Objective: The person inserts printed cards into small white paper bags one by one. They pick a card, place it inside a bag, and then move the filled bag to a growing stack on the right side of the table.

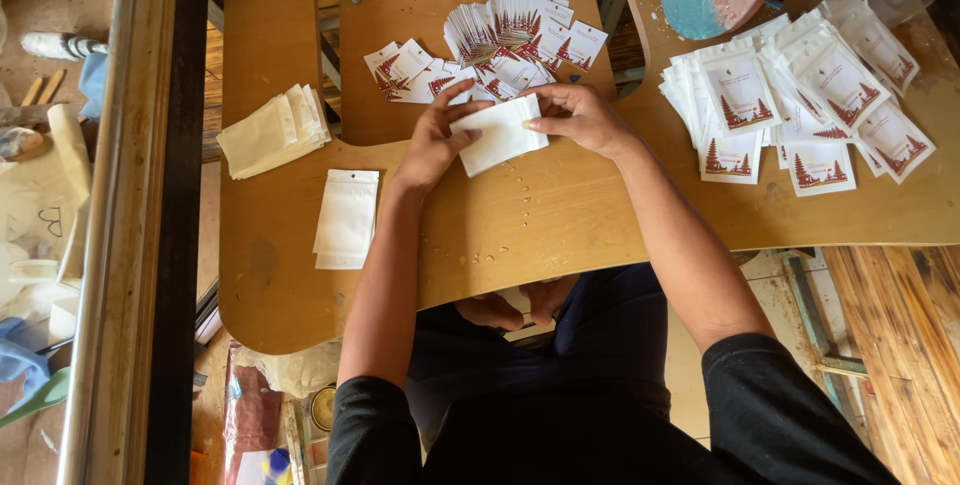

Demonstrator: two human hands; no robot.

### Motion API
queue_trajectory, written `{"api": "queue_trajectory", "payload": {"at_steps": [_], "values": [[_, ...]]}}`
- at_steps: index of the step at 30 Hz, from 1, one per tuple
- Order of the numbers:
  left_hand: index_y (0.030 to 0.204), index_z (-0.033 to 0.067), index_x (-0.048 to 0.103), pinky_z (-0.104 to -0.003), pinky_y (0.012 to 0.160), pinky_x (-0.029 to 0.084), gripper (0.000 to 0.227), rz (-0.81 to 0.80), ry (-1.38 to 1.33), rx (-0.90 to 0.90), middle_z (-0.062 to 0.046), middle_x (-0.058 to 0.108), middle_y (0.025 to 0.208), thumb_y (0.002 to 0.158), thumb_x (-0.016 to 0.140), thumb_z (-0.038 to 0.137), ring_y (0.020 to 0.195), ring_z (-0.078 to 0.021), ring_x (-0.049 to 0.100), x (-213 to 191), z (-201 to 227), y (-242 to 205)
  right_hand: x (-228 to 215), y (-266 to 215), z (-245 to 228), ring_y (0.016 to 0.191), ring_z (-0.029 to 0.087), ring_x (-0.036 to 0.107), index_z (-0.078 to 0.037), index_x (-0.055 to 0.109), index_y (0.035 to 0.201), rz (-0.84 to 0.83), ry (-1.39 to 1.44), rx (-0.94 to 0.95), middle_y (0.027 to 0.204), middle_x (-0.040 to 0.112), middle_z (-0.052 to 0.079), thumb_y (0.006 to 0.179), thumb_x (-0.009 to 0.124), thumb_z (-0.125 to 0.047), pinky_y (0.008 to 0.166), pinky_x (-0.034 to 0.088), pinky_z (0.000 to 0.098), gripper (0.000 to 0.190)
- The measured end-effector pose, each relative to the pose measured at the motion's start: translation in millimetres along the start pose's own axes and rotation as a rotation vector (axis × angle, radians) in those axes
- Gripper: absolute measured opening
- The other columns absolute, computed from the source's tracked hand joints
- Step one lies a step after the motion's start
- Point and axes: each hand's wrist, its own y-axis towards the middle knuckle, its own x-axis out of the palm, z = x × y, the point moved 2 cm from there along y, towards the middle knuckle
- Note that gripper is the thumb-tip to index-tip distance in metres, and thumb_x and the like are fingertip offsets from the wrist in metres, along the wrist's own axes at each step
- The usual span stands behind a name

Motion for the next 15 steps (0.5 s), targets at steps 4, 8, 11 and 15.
{"api": "queue_trajectory", "payload": {"at_steps": [4, 8, 11, 15], "values": [[0.153, 0.006, 0.04, -0.025, 0.097, 0.053, 0.072, 0.109, -0.133, 0.04, -0.021, 0.064, 0.137, 0.089, 0.061, -0.017, 0.12, -0.021, 0.065, -0.9, 0.9, -5.5, 4.0, -0.1, -0.8, 0.083, 0.014, 0.06, 0.0, 0.067, 0.129, 0.011, -0.005, 0.021, 0.096, 0.073, 0.011, 0.086, 0.084, -0.011, 0.084, 0.049, 0.0317, 0.047], [0.157, 0.0079, 0.036, -0.033, 0.105, 0.052, 0.076, 0.128, -0.183, 0.102, -0.024, 0.057, 0.146, 0.089, 0.055, -0.021, 0.13, -0.0267, 0.059, -3.3, -2.6, -9.6, 0.2, 0.9, 4.8, 0.08, 0.009, 0.06, -0.005, 0.071, 0.12, 0.064, -0.004, 0.048, 0.093, 0.073, 0.005, 0.087, 0.083, -0.014, 0.081, 0.05, 0.0254, 0.036], [0.16, 0.0113, 0.033, -0.037, 0.109, 0.05, 0.083, 0.076, -0.17, 0.105, -0.024, 0.054, 0.148, 0.087, 0.051, -0.024, 0.134, -0.0307, 0.057, 0.5, -0.6, -12.3, -6.7, 2.0, 22.6, 0.078, 0.01, 0.061, -0.003, 0.071, 0.115, 0.091, 0.04, 0.041, 0.091, 0.071, 0.005, 0.091, 0.08, -0.013, 0.079, 0.05, 0.0246, 0.027], [0.161, 0.0126, 0.034, -0.038, 0.107, 0.052, 0.086, 0.01, -0.14, 0.083, -0.023, 0.06, 0.142, 0.085, 0.048, -0.025, 0.128, -0.03, 0.062, 6.2, 1.5, -12.3, -10.5, 1.0, 26.5, 0.075, 0.009, 0.063, -0.002, 0.071, 0.109, 0.114, 0.061, 0.019, 0.088, 0.069, 0.005, 0.094, 0.078, -0.011, 0.077, 0.052, 0.023, 0.02]]}}
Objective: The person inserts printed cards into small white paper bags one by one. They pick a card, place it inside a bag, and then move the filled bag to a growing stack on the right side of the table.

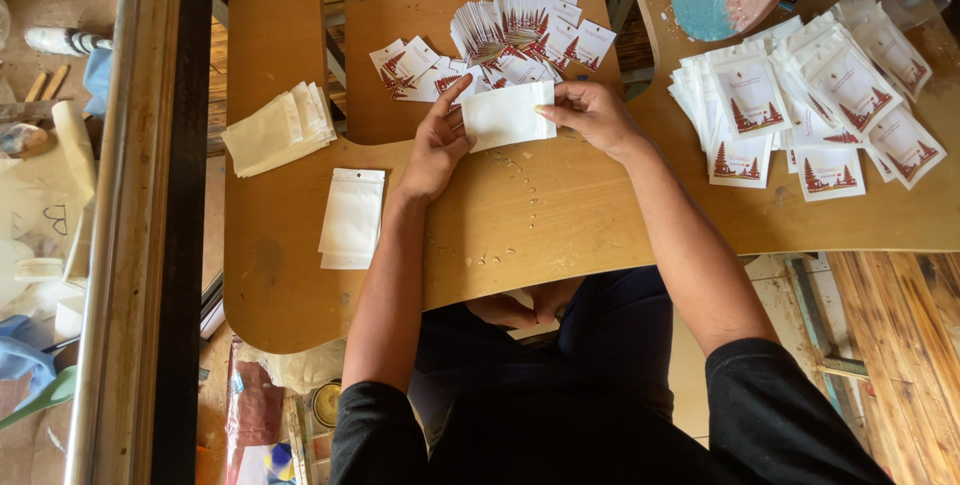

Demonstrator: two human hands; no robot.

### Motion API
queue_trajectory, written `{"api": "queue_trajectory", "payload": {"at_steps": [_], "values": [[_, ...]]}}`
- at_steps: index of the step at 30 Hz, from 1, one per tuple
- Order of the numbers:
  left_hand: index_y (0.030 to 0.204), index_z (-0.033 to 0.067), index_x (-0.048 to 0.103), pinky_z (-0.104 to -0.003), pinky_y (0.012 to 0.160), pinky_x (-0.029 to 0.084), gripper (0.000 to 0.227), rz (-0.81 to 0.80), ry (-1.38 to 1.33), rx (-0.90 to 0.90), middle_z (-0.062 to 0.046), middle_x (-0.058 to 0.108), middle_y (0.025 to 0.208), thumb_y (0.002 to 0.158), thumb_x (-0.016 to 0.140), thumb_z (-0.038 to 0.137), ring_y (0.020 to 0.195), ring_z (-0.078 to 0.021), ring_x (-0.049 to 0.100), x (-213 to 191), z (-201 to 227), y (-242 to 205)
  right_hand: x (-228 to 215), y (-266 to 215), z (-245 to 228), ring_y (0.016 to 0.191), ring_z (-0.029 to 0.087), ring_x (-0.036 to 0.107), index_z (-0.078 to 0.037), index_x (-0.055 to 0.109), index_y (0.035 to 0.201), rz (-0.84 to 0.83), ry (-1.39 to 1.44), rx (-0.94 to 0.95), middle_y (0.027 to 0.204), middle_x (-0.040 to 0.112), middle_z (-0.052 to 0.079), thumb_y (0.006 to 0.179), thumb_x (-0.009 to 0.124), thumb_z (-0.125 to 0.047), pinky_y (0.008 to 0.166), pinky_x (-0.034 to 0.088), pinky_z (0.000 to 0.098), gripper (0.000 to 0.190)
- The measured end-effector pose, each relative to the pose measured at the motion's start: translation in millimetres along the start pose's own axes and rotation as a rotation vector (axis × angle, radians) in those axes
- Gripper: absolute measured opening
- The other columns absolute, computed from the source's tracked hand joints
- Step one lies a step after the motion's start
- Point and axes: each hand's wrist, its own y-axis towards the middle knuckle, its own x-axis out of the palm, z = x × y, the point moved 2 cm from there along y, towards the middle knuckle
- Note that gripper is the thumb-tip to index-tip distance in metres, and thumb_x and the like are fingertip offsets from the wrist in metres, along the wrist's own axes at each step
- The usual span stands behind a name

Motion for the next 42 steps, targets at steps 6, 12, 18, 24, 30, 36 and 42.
{"api": "queue_trajectory", "payload": {"at_steps": [6, 12, 18, 24, 30, 36, 42], "values": [[0.157, 0.0091, 0.041, -0.039, 0.107, 0.05, 0.077, 0.029, 0.079, 0.025, -0.023, 0.062, 0.139, 0.087, 0.049, -0.023, 0.126, -0.0286, 0.062, -5.2, -5.7, -2.7, 0.8, -0.5, 3.2, 0.07, 0.012, 0.066, 0.001, 0.071, 0.106, -0.009, -0.009, -0.005, 0.086, 0.069, 0.007, 0.094, 0.078, -0.009, 0.075, 0.055, 0.0248, 0.017], [0.158, 0.011, 0.041, -0.056, 0.123, 0.027, 0.085, 0.261, 1.035, 0.327, -0.016, 0.046, 0.155, 0.083, 0.076, -0.005, 0.146, -0.036, 0.041, 24.1, 11.5, -5.8, 7.5, -2.1, -8.0, 0.07, 0.018, 0.068, 0.005, 0.071, 0.106, -0.056, -0.043, -0.033, 0.085, 0.072, 0.015, 0.095, 0.076, -0.007, 0.076, 0.058, 0.0323, 0.017], [0.164, 0.0204, 0.028, -0.057, 0.124, -0.014, 0.104, -0.017, 1.572, 0.194, -0.003, 0.028, 0.171, 0.085, 0.087, 0.055, 0.159, -0.0197, 0.013, 62.6, 29.5, -9.6, 11.7, -2.5, -9.6, 0.073, 0.014, 0.069, 0.001, 0.072, 0.105, -0.104, -0.094, -0.07, 0.086, 0.074, 0.012, 0.093, 0.078, -0.008, 0.076, 0.059, 0.0306, 0.017], [0.162, 0.0199, 0.031, -0.06, 0.126, -0.003, 0.094, -0.074, 1.723, 0.247, -0.002, 0.041, 0.163, 0.087, 0.081, 0.047, 0.155, -0.0167, 0.026, 73.9, 26.0, -10.2, 20.3, -6.7, -8.1, 0.082, 0.009, 0.067, -0.005, 0.073, 0.1, -0.145, -0.201, -0.089, 0.085, 0.076, 0.006, 0.095, 0.078, -0.016, 0.085, 0.054, 0.0301, 0.013], [0.155, 0.0161, 0.044, -0.058, 0.124, 0.015, 0.089, -0.059, 1.699, 0.399, -0.003, 0.056, 0.144, 0.081, 0.082, 0.049, 0.138, -0.018, 0.048, 59.6, 7.9, -8.8, 19.4, -6.7, 2.7, 0.082, 0.011, 0.067, -0.005, 0.072, 0.097, -0.147, -0.23, -0.097, 0.085, 0.076, 0.008, 0.097, 0.077, -0.014, 0.087, 0.052, 0.0301, 0.01], [0.155, 0.0151, 0.043, -0.054, 0.117, 0.022, 0.09, -0.073, 1.642, 0.371, -0.004, 0.057, 0.143, 0.081, 0.083, 0.048, 0.134, -0.0173, 0.051, 54.6, 6.5, -10.0, 21.5, -9.9, -6.7, 0.088, 0.008, 0.065, -0.007, 0.072, 0.103, -0.18, -0.244, -0.09, 0.089, 0.077, 0.005, 0.096, 0.077, -0.018, 0.091, 0.05, 0.0304, 0.015], [0.156, 0.0166, 0.042, -0.054, 0.113, 0.022, 0.089, -0.093, 1.638, 0.318, -0.004, 0.058, 0.142, 0.084, 0.081, 0.049, 0.134, -0.0168, 0.051, 51.6, 4.1, -9.9, 23.9, -10.8, -16.0, 0.088, 0.008, 0.065, -0.007, 0.073, 0.106, -0.193, -0.255, -0.096, 0.091, 0.077, 0.004, 0.095, 0.078, -0.019, 0.092, 0.05, 0.0312, 0.017]]}}
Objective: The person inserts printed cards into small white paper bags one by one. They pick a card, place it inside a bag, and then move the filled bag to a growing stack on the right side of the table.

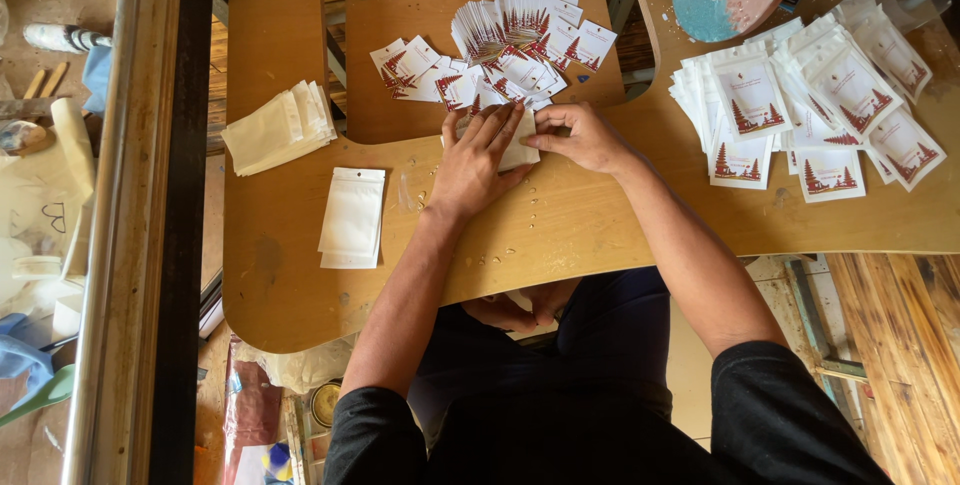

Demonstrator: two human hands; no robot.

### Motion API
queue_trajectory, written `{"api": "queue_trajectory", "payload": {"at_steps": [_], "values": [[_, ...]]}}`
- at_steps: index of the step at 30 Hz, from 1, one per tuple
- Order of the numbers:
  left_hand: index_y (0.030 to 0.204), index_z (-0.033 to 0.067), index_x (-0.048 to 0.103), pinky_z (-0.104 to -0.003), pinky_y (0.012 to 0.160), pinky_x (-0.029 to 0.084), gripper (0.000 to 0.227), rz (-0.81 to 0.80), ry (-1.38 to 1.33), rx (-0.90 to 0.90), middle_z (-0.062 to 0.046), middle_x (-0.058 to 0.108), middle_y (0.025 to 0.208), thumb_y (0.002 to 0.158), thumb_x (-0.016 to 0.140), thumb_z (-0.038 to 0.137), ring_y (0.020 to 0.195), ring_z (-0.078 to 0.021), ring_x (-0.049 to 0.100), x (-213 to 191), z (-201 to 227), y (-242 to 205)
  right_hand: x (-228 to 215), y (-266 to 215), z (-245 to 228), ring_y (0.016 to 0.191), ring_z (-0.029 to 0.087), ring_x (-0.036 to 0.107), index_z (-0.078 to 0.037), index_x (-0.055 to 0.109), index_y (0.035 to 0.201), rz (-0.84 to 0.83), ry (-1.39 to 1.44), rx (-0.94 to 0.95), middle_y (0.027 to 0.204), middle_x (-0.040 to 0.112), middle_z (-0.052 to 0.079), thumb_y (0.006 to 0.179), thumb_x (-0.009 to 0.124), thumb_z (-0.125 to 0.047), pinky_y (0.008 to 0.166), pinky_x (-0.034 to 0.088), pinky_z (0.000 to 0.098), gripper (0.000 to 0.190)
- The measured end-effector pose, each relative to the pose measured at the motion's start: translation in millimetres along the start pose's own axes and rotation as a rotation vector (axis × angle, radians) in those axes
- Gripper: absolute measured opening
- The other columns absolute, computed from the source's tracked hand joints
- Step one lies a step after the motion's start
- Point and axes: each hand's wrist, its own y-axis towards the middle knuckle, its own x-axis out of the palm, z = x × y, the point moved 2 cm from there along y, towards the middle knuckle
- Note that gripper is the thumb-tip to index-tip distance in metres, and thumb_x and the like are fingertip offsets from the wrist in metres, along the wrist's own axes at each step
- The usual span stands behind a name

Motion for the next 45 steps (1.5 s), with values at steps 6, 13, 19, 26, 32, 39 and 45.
{"api": "queue_trajectory", "payload": {"at_steps": [6, 13, 19, 26, 32, 39, 45], "values": [[0.152, 0.0146, 0.047, -0.052, 0.112, 0.022, 0.085, 0.066, -0.02, 0.017, -0.004, 0.06, 0.138, 0.081, 0.083, 0.044, 0.132, -0.016, 0.053, 6.4, -1.5, -0.7, 1.1, 0.0, 16.3, 0.087, 0.011, 0.064, -0.006, 0.073, 0.108, -0.022, 0.017, 0.026, 0.093, 0.076, 0.007, 0.093, 0.081, -0.02, 0.09, 0.05, 0.0322, 0.022], [0.141, 0.0149, 0.059, -0.05, 0.111, 0.025, 0.064, 0.165, -0.072, 0.036, -0.002, 0.067, 0.125, 0.086, 0.078, 0.042, 0.121, -0.0142, 0.06, 13.7, -5.3, -0.6, 1.0, 0.5, -21.9, 0.086, 0.014, 0.064, -0.007, 0.075, 0.111, -0.032, 0.022, 0.015, 0.095, 0.075, 0.006, 0.09, 0.083, -0.026, 0.089, 0.05, 0.0347, 0.03], [0.133, 0.0142, 0.065, -0.049, 0.11, 0.028, 0.058, 0.216, -0.045, 0.04, -0.004, 0.07, 0.113, 0.082, 0.079, 0.039, 0.109, -0.0156, 0.065, 7.7, -5.1, 0.6, 0.8, -1.1, 0.9, 0.09, 0.016, 0.064, -0.004, 0.074, 0.112, -0.028, -0.01, 0.017, 0.098, 0.074, 0.009, 0.088, 0.085, -0.031, 0.092, 0.05, 0.0391, 0.038], [0.139, 0.0128, 0.061, -0.05, 0.112, 0.026, 0.064, 0.188, -0.082, 0.0, -0.005, 0.069, 0.119, 0.083, 0.079, 0.04, 0.115, -0.017, 0.064, 0.1, -6.0, -0.2, -11.1, 5.8, 5.0, 0.099, 0.028, 0.066, 0.0, 0.067, 0.126, 0.176, 0.048, 0.043, 0.105, 0.069, 0.018, 0.105, 0.066, -0.029, 0.091, 0.049, 0.0424, 0.036], [0.139, 0.0121, 0.061, -0.05, 0.113, 0.025, 0.066, 0.185, -0.092, -0.023, -0.005, 0.069, 0.12, 0.083, 0.079, 0.042, 0.114, -0.0169, 0.063, -1.2, -6.9, -0.2, -23.0, 28.9, 46.5, 0.087, 0.02, 0.071, -0.006, 0.071, 0.118, 0.366, -0.209, 0.063, 0.103, 0.072, 0.014, 0.093, 0.079, -0.012, 0.067, 0.059, 0.0292, 0.027], [0.139, 0.0109, 0.06, -0.049, 0.112, 0.025, 0.071, 0.208, -0.058, -0.065, -0.006, 0.068, 0.12, 0.08, 0.08, 0.044, 0.113, -0.0172, 0.062, 4.8, -21.4, 1.1, -25.5, 66.5, 47.4, 0.093, 0.031, 0.073, -0.002, 0.069, 0.124, 0.217, -0.682, 0.252, 0.11, 0.07, 0.016, 0.088, 0.083, -0.026, 0.076, 0.061, 0.0446, 0.045], [0.139, 0.0102, 0.06, -0.049, 0.111, 0.026, 0.07, 0.225, -0.06, -0.072, -0.006, 0.067, 0.12, 0.081, 0.079, 0.045, 0.112, -0.0169, 0.062, 5.8, -24.8, 7.1, -23.3, 93.7, 23.5, 0.119, 0.041, 0.062, -0.002, 0.064, 0.134, 0.093, -0.902, 0.397, 0.127, 0.062, 0.019, 0.093, 0.073, -0.051, 0.097, 0.05, 0.06, 0.064]]}}
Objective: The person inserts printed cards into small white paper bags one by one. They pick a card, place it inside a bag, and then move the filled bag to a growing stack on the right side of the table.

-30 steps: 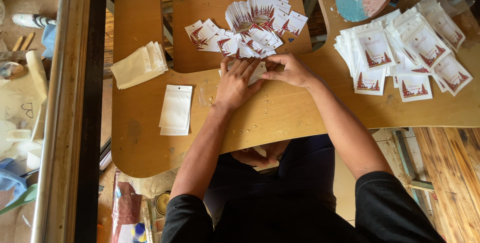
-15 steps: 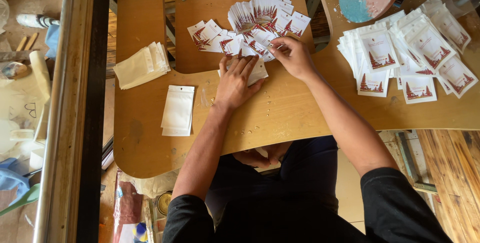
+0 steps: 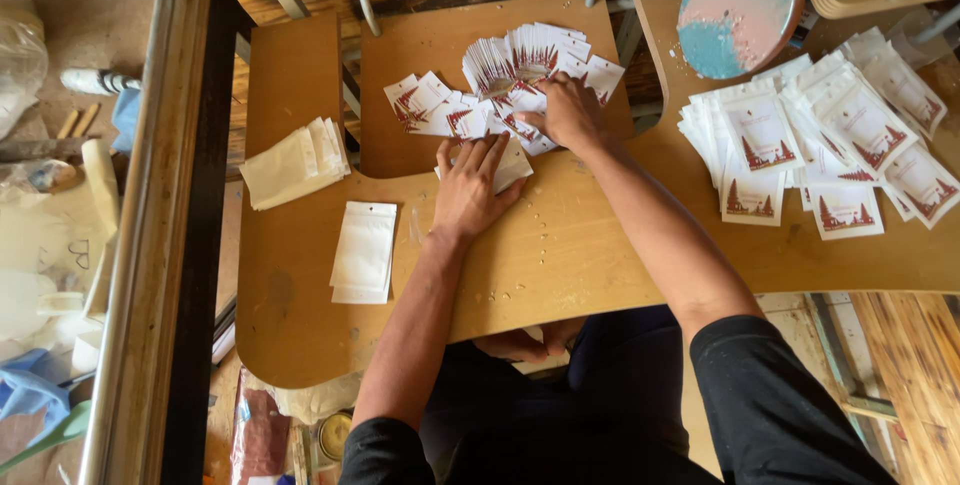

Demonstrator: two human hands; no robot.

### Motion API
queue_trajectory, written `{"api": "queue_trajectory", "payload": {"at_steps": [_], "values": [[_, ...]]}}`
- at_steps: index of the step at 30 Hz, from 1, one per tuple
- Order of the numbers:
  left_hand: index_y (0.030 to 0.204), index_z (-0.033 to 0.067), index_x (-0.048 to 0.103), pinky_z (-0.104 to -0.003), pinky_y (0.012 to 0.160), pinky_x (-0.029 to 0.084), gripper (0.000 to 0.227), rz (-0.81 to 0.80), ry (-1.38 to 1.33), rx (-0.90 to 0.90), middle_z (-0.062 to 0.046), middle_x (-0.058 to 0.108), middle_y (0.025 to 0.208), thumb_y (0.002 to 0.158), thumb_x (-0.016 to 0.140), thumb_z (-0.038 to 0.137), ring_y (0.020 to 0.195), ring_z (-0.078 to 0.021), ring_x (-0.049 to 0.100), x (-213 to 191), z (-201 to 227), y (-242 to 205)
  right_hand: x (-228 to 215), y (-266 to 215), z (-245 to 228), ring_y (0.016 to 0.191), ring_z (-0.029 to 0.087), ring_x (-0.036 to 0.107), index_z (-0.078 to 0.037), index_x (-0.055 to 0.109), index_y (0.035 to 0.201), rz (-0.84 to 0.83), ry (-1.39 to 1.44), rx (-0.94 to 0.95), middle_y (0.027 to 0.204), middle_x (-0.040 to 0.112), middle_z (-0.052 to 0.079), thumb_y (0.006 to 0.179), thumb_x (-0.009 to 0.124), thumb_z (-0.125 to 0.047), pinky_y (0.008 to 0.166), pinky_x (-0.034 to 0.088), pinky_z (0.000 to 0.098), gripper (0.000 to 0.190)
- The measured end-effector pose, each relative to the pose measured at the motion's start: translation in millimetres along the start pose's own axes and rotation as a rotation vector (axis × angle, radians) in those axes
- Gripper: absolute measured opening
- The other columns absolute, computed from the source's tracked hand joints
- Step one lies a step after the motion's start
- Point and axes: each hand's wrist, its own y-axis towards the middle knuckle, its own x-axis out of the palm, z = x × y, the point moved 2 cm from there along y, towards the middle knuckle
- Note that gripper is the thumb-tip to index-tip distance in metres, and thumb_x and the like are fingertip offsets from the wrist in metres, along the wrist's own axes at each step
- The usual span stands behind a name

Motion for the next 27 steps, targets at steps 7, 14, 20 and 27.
{"api": "queue_trajectory", "payload": {"at_steps": [7, 14, 20, 27], "values": [[0.138, 0.0101, 0.062, -0.048, 0.111, 0.028, 0.068, -0.017, 0.023, -0.041, -0.006, 0.068, 0.118, 0.082, 0.077, 0.046, 0.108, -0.0168, 0.063, -5.1, 4.0, 3.6, 78.1, 51.7, 52.2, 0.115, 0.041, 0.065, -0.003, 0.071, 0.123, -0.068, 0.01, 0.014, 0.121, 0.066, 0.021, 0.079, 0.075, -0.064, 0.098, 0.05, 0.0609, 0.075], [0.14, 0.0112, 0.06, -0.049, 0.111, 0.027, 0.069, -0.049, 0.037, -0.059, -0.005, 0.067, 0.117, 0.082, 0.077, 0.045, 0.107, -0.0169, 0.062, -1.7, 1.9, 2.2, 31.5, 34.4, 19.9, 0.117, 0.042, 0.062, -0.004, 0.07, 0.125, -0.049, 0.104, 0.083, 0.118, 0.063, 0.021, 0.068, 0.084, -0.064, 0.1, 0.047, 0.0578, 0.084], [0.141, 0.0118, 0.059, -0.049, 0.112, 0.025, 0.071, -0.066, 0.035, -0.066, -0.005, 0.067, 0.12, 0.081, 0.076, 0.045, 0.11, -0.017, 0.062, 2.8, -0.7, -0.8, 6.9, 17.8, 1.4, 0.123, 0.041, 0.054, -0.005, 0.064, 0.128, -0.053, 0.14, 0.1, 0.121, 0.057, 0.02, 0.072, 0.088, -0.054, 0.104, 0.043, 0.0566, 0.078], [0.143, 0.0127, 0.058, -0.05, 0.112, 0.024, 0.072, -0.086, 0.023, -0.076, -0.005, 0.067, 0.123, 0.082, 0.076, 0.046, 0.112, -0.0173, 0.061, 2.5, -0.4, -1.1, 52.2, 26.8, 36.2, 0.117, 0.038, 0.061, -0.004, 0.051, 0.129, -0.095, 0.116, 0.124, 0.119, 0.065, 0.019, 0.076, 0.091, -0.034, 0.1, 0.042, 0.0552, 0.073]]}}
